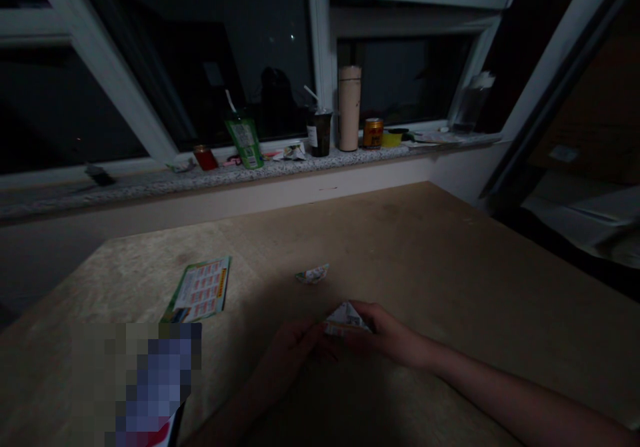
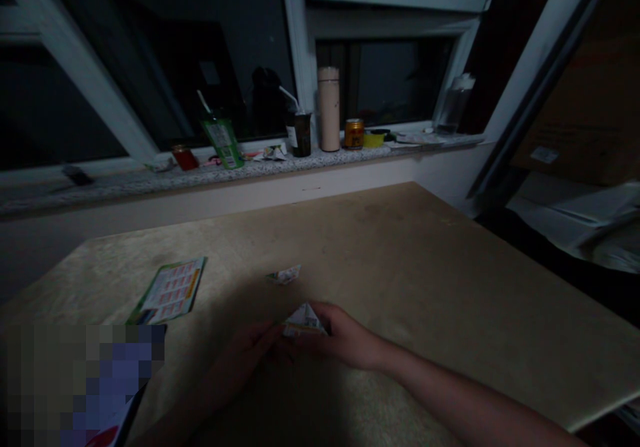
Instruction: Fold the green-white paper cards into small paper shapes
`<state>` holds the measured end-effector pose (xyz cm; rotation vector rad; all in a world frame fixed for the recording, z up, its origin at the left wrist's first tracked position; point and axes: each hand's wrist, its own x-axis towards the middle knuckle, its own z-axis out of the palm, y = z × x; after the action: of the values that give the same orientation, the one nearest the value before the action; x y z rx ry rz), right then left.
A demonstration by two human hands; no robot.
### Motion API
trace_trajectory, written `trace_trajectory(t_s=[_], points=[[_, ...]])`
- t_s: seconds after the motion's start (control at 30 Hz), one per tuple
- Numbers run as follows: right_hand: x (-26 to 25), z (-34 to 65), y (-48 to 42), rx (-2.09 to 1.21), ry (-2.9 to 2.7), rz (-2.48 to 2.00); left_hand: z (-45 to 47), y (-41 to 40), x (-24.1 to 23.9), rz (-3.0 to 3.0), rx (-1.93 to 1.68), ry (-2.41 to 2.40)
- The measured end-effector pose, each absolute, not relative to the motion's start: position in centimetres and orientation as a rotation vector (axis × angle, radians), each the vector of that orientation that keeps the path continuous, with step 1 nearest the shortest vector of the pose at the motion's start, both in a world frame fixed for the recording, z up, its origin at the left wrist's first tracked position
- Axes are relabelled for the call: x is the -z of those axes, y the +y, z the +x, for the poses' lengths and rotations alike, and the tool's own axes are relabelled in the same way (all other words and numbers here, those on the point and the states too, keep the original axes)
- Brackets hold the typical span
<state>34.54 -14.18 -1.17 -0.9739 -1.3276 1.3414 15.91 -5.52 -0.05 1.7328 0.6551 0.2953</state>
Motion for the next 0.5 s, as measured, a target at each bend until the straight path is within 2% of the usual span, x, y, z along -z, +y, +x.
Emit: trace_trajectory(t_s=[0.17, 0.5], points=[[2.3, 34.9, -13.9, -1.467, -1.187, -0.843, 16.1, -5.9, 0.0, 1.736, -0.264, 0.591], [2.0, 33.4, -13.8, -1.54, -1.164, -0.94, 15.7, -5.9, -0.1, 1.756, -0.277, 0.61]])
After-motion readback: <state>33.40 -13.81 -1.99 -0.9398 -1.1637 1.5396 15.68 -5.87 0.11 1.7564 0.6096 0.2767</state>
